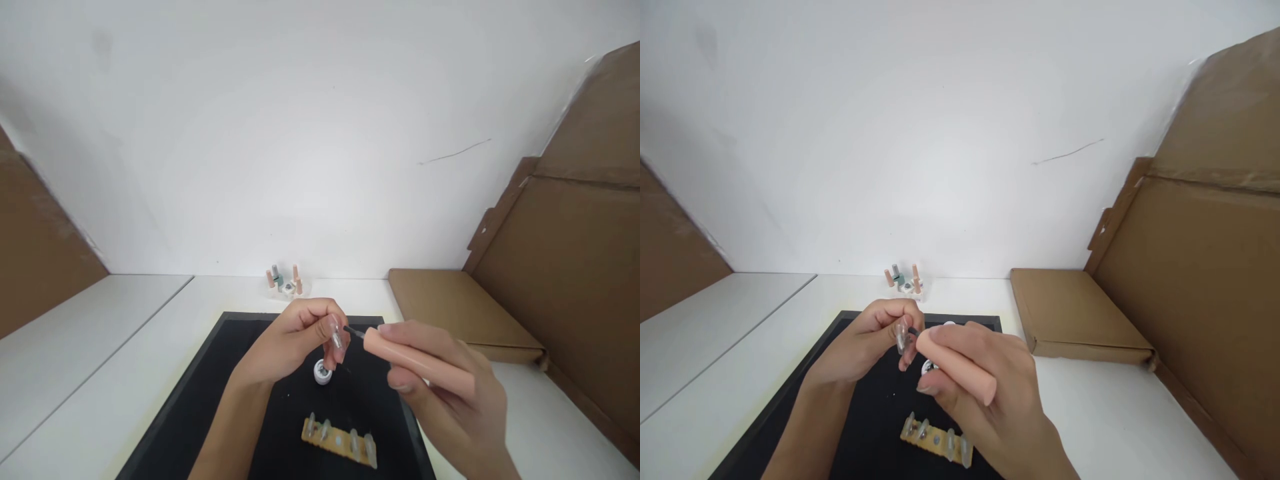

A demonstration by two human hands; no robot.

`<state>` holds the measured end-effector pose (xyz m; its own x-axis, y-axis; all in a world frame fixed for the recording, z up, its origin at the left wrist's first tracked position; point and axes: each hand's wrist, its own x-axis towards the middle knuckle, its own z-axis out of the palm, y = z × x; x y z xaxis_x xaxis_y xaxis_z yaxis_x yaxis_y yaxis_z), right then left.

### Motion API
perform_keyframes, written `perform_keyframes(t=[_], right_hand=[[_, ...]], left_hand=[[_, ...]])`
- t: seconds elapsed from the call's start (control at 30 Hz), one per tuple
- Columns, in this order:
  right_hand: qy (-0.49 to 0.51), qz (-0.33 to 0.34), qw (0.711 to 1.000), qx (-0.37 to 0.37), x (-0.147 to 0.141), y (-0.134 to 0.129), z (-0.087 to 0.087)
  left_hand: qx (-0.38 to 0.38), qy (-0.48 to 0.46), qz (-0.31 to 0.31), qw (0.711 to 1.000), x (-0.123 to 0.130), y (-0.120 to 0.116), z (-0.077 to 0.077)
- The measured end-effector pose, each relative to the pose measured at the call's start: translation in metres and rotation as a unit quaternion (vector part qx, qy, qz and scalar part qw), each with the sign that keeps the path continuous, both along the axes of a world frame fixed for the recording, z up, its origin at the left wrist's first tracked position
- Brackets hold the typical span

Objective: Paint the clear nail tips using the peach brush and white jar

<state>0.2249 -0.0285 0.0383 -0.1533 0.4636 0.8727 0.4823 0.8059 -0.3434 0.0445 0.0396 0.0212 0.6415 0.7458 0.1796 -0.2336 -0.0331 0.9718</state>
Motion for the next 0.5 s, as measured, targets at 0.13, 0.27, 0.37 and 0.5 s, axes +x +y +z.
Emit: perform_keyframes(t=[0.13, 0.27, 0.37, 0.5], right_hand=[[-0.029, 0.004, 0.999, 0.035, -0.001, 0.0011, 0.0034], [-0.022, 0.001, 0.998, 0.055, -0.0016, 0.0013, 0.0065], [-0.011, -0.002, 1.0, 0.025, -0.0011, 0.0013, 0.0037], [-0.001, -0.001, 1.0, 0.016, 0.0003, 0.0011, -0.0018]], left_hand=[[0.005, -0.001, -0.001, 1.0, 0.0006, 0.0001, 0.0002], [0.015, -0.002, 0.006, 1.0, -0.0016, 0.0022, -0.0018], [0.013, 0.007, 0.008, 1.0, -0.0022, 0.0025, -0.0018], [0.001, 0.011, 0.016, 1.0, -0.0004, 0.0007, 0.0008]])
